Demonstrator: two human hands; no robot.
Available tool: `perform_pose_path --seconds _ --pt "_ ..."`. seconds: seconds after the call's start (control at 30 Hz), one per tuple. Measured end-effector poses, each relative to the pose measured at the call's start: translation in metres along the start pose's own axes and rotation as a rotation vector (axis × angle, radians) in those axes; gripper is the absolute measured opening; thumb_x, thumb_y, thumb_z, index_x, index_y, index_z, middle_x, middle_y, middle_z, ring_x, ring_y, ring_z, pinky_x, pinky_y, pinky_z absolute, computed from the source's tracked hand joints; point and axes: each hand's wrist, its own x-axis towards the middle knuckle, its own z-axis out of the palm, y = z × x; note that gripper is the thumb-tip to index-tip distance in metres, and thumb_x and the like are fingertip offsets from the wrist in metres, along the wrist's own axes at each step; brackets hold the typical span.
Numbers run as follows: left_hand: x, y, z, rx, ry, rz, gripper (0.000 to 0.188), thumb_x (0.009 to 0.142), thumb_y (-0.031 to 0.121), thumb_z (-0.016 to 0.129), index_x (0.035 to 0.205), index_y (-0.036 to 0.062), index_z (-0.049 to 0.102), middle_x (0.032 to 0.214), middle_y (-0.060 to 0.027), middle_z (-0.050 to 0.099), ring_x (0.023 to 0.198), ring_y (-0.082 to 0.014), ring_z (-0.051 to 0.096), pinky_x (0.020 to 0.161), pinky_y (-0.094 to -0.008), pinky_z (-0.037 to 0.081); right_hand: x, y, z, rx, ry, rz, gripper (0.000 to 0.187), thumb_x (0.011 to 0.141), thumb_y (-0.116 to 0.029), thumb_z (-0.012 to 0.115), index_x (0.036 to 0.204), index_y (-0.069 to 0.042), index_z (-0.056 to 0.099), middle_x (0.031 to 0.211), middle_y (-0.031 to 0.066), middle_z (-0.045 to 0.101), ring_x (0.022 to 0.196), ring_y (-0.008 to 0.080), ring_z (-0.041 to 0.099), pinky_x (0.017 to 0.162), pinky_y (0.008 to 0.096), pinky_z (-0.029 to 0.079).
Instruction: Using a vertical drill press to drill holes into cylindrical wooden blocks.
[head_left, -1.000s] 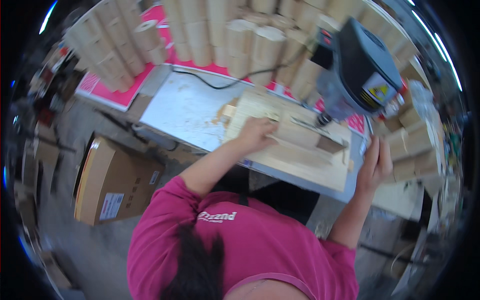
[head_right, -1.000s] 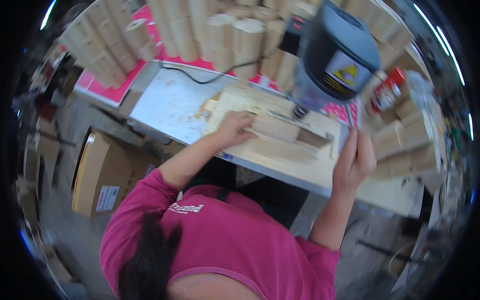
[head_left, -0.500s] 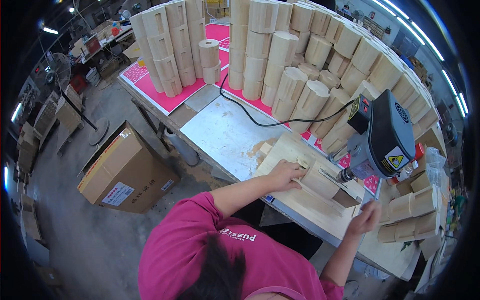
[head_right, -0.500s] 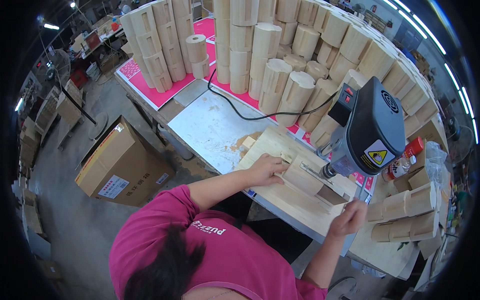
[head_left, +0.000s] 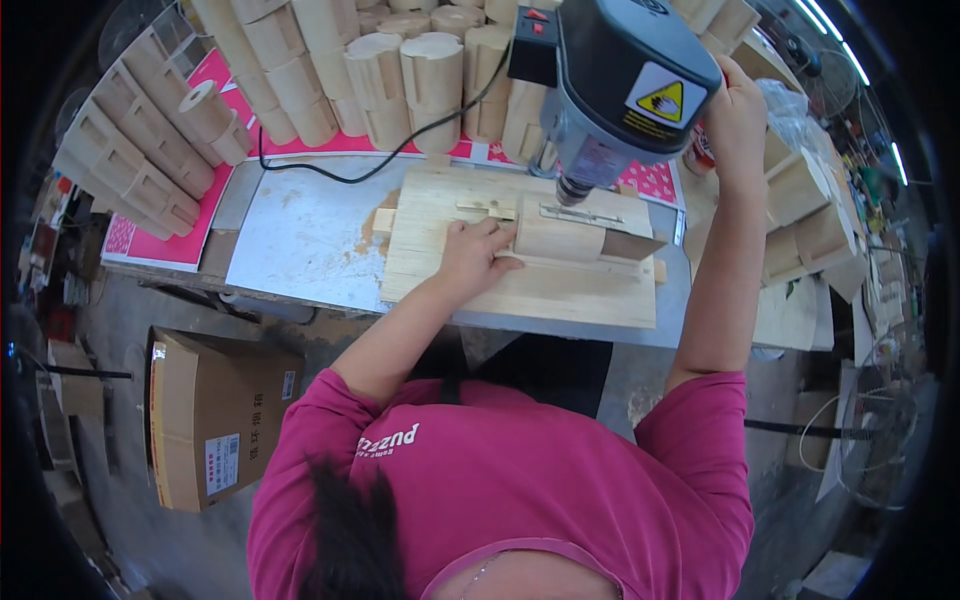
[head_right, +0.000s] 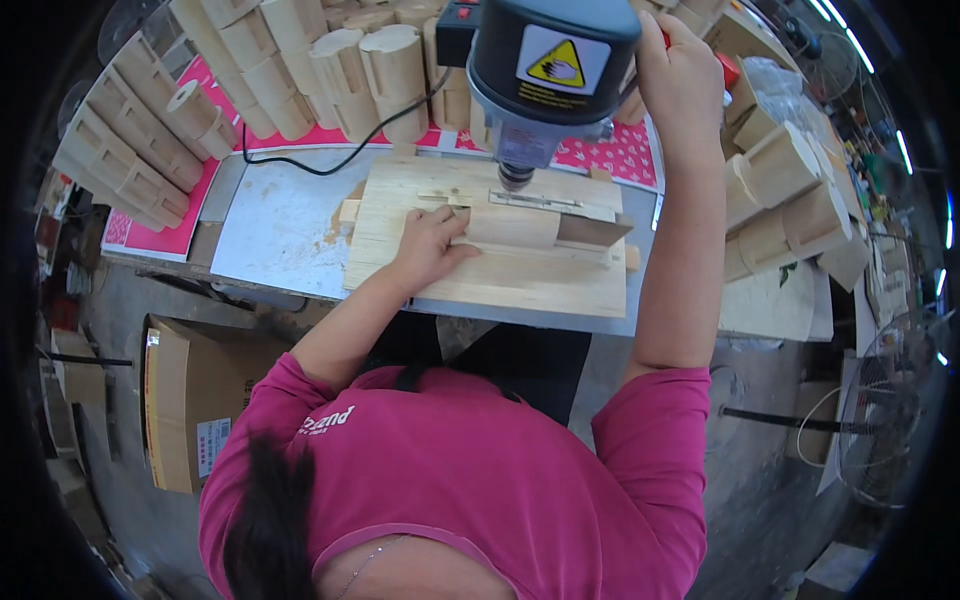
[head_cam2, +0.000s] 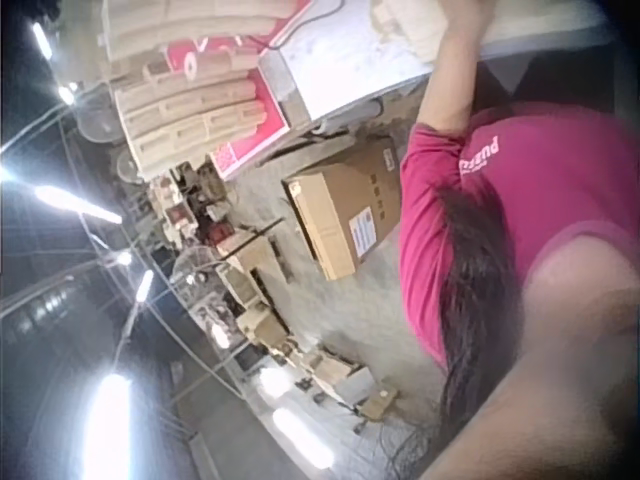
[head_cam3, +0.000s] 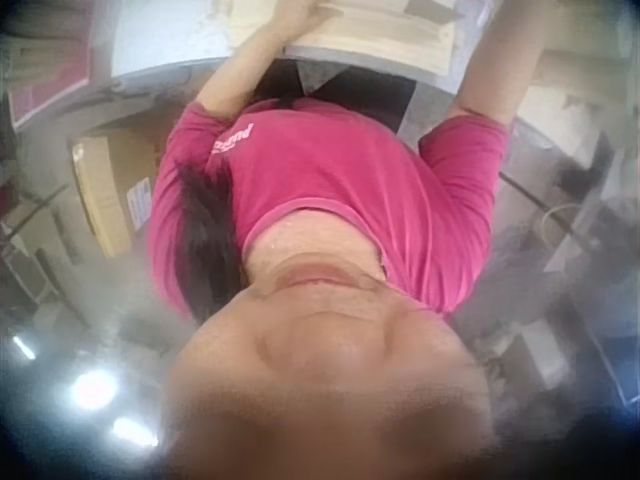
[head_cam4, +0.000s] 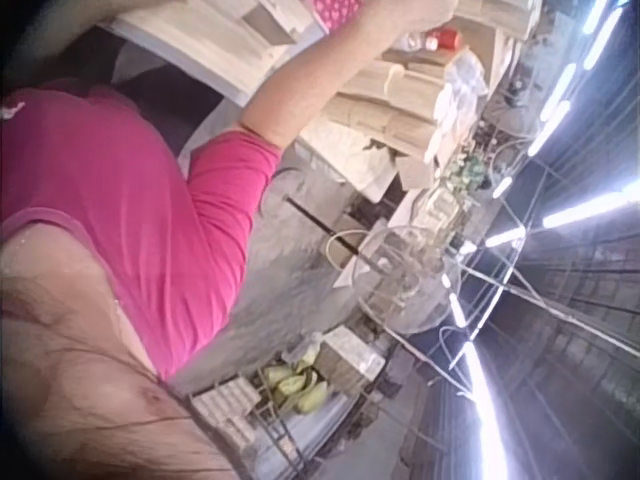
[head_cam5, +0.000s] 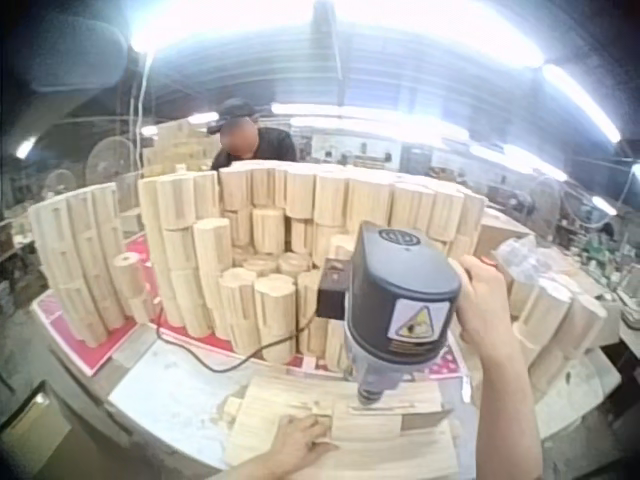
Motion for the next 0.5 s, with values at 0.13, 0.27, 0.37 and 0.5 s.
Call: perform_pose_path --seconds 0.13,0.27,0.37,0.5 --pt "0.000 0.005 0.003 -0.019 -0.004 -0.004 0.047 0.066 0.031 0.070 0.106 0.0086 0.056 0.076 -0.0022 0.052 0.075 -0.0196 0.051 0.070 -0.0342 0.030 -0.034 -0.017 -0.022 0.000 0.042 0.005 0.033 0.085 -0.030 0.048 0.077 0.001 0.055 0.061 0.0147 0.052 0.056 0.0258 0.048 0.059 0.0317 0.041" --pt "-0.004 0.004 0.003 0.010 -0.005 -0.003 0.047 0.067 0.031 0.069 0.106 0.0095 0.057 0.076 -0.0022 0.052 0.075 -0.0194 0.051 0.071 -0.0341 0.031 -0.094 -0.031 -0.037 0.110 -0.002 0.002 0.015 0.083 -0.008 0.053 0.073 0.002 0.057 0.055 0.0091 0.047 0.049 0.0120 0.045 0.048 0.0260 0.035" --pt "-0.005 0.004 0.003 0.007 -0.009 -0.002 0.049 0.066 0.032 0.070 0.108 0.0109 0.058 0.077 -0.0034 0.051 0.072 -0.0196 0.050 0.069 -0.0345 0.031 -0.143 -0.019 -0.024 0.226 0.003 0.032 0.012 0.082 -0.004 0.052 0.076 0.003 0.059 0.056 0.0080 0.048 0.048 0.0137 0.044 0.047 0.0262 0.035" --pt "-0.004 0.004 0.002 -0.002 -0.025 -0.007 0.049 0.066 0.032 0.070 0.108 0.0107 0.058 0.077 -0.0036 0.051 0.072 -0.0193 0.050 0.069 -0.0342 0.031 -0.183 0.015 0.018 0.287 0.080 -0.037 0.009 0.081 0.000 0.051 0.083 0.003 0.060 0.064 0.0101 0.053 0.054 0.0169 0.049 0.050 0.0272 0.037"
